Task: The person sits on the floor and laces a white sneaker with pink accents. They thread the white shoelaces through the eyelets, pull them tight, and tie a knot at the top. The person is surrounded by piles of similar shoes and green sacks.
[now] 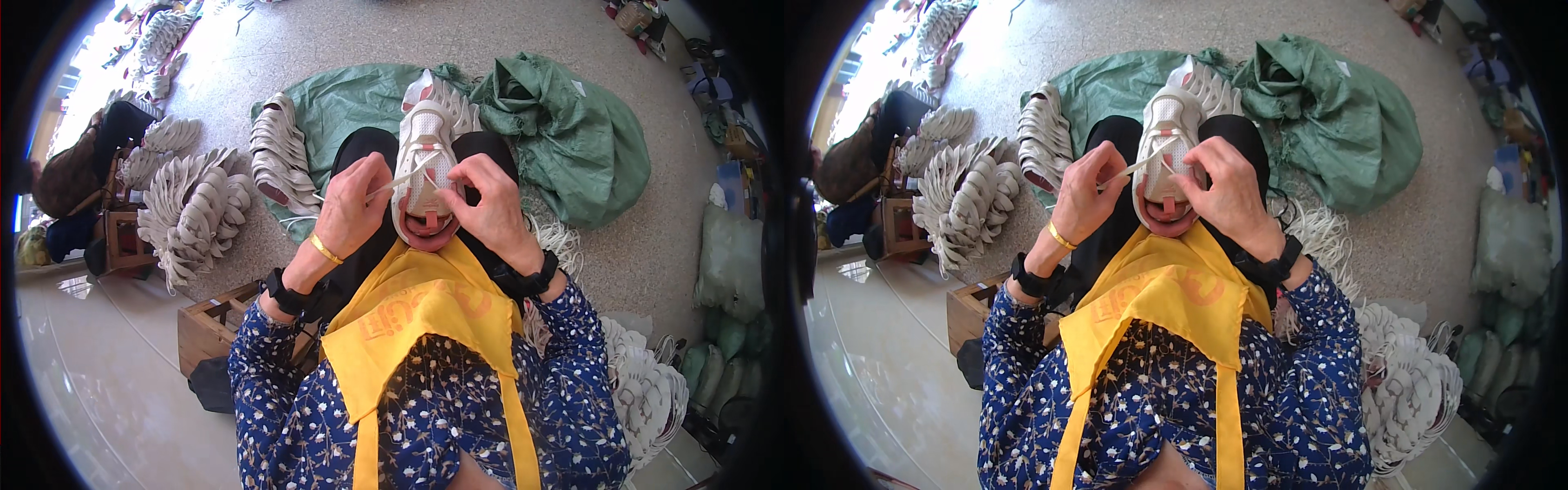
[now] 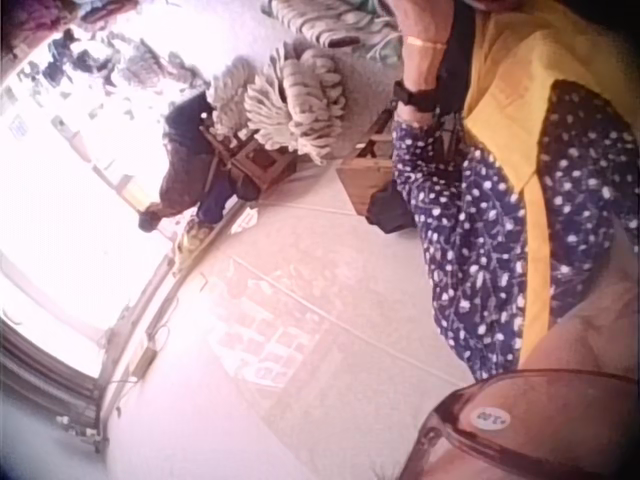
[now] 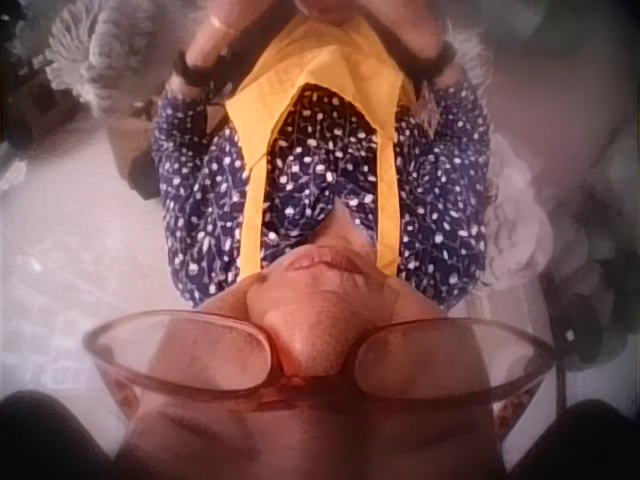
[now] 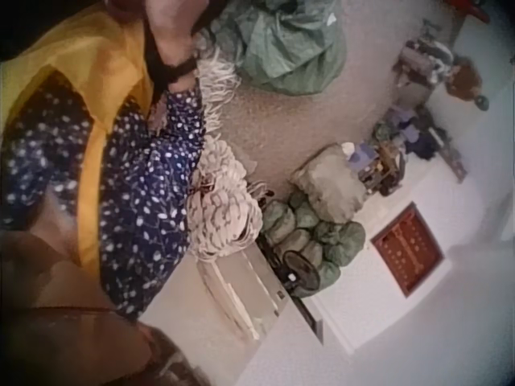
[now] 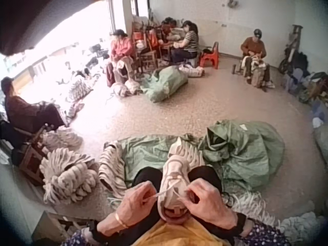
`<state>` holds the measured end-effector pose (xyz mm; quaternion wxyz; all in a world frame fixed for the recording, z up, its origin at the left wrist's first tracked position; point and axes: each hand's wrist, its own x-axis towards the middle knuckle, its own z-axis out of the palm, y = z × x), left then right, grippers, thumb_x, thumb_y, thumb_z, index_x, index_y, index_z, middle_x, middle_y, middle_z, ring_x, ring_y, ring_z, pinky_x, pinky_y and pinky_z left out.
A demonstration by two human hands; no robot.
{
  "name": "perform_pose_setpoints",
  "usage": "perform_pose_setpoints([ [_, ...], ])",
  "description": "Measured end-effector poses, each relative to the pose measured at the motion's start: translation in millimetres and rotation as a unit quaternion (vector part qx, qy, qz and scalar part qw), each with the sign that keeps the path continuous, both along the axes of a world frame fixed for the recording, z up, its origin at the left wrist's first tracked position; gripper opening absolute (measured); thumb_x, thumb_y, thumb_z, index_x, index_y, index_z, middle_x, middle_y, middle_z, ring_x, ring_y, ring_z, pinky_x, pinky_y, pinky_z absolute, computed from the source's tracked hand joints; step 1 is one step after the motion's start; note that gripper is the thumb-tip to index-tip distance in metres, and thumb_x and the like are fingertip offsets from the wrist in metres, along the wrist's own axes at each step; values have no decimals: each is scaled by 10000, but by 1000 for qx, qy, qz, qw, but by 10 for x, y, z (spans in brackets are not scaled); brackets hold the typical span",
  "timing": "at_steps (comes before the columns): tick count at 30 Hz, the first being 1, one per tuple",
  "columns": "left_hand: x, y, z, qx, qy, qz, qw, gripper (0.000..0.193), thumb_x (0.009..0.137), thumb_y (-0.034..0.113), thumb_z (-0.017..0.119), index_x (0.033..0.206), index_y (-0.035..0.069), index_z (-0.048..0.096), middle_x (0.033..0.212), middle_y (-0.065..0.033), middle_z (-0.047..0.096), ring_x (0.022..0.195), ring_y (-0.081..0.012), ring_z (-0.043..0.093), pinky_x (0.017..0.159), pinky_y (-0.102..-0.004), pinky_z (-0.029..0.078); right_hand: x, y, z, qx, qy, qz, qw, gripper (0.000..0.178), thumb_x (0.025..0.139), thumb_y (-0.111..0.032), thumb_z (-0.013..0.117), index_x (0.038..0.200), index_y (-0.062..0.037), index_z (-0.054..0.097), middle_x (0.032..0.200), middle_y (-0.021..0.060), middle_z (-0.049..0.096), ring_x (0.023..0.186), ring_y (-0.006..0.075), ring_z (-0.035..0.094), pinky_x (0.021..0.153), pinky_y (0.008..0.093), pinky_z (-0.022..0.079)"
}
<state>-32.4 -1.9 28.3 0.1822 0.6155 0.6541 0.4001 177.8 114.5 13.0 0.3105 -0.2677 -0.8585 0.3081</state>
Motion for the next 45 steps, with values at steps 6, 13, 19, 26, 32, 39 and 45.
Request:
perform_pose_setpoints([
  [6, 3, 66, 23, 14, 47, -11, 999, 143, 835, -35, 660, 866, -8, 523, 759, -116, 548, 661, -291, 584, 608, -347, 488, -6, -91, 11, 104, -50, 19, 993, 137, 816, -57, 738, 864, -21, 615, 876, 100, 578, 837, 308, 634, 708, 403, 528],
  [13, -39, 128, 34, 15, 52, -20, 998, 165, 830, -26, 673, 850, -4, 510, 743, -105, 554, 656, -252, 586, 606, -337, 487, -15, 43, 56, -12, -51, -37, 998, 113, 843, -34, 684, 919, -17, 603, 866, 166, 645, 820, 381, 656, 694, 464, 529],
  [19, -107, 252, 127, 20, 48, -10, 999, 188, 828, 12, 708, 857, -1, 523, 740, -101, 582, 644, -226, 604, 625, -327, 505, -112, 118, 92, 56, -30, 14, 998, 108, 861, -75, 691, 946, -37, 636, 819, 143, 665, 759, 351, 674, 648, 454, 528],
  [26, -182, 466, 207, 36, 58, 2, 998, 211, 829, 35, 733, 861, -4, 528, 724, -101, 611, 651, -220, 643, 637, -321, 523, -403, 268, -24, 179, -125, 50, 975, 115, 869, -172, 699, 931, -78, 672, 716, 114, 671, 704, 311, 697, 625, 433, 544],
  [32, -213, 508, 139, 31, 42, 6, 999, 224, 829, 43, 739, 860, -6, 522, 697, -102, 598, 643, -219, 642, 629, -323, 521, -526, 328, -75, 217, -139, 71, 964, 101, 863, -170, 686, 912, -84, 664, 662, 122, 656, 660, 313, 697, 592, 428, 546],
  [39, -312, 391, 132, -19, 34, -23, 999, 194, 833, 45, 721, 867, 2, 534, 683, -92, 569, 594, -219, 562, 590, -329, 470, -396, 481, -81, 265, -66, 119, 955, 104, 835, -127, 685, 928, -82, 678, 729, 79, 630, 687, 271, 672, 609, 385, 530],
  [45, -329, 122, 26, -33, 47, -76, 995, 147, 838, 42, 695, 875, 7, 557, 684, -102, 546, 607, -240, 567, 594, -349, 468, -25, 409, -77, 255, -50, 110, 959, 117, 826, -72, 701, 936, -67, 659, 719, 77, 569, 672, 264, 625, 612, 382, 512],
])
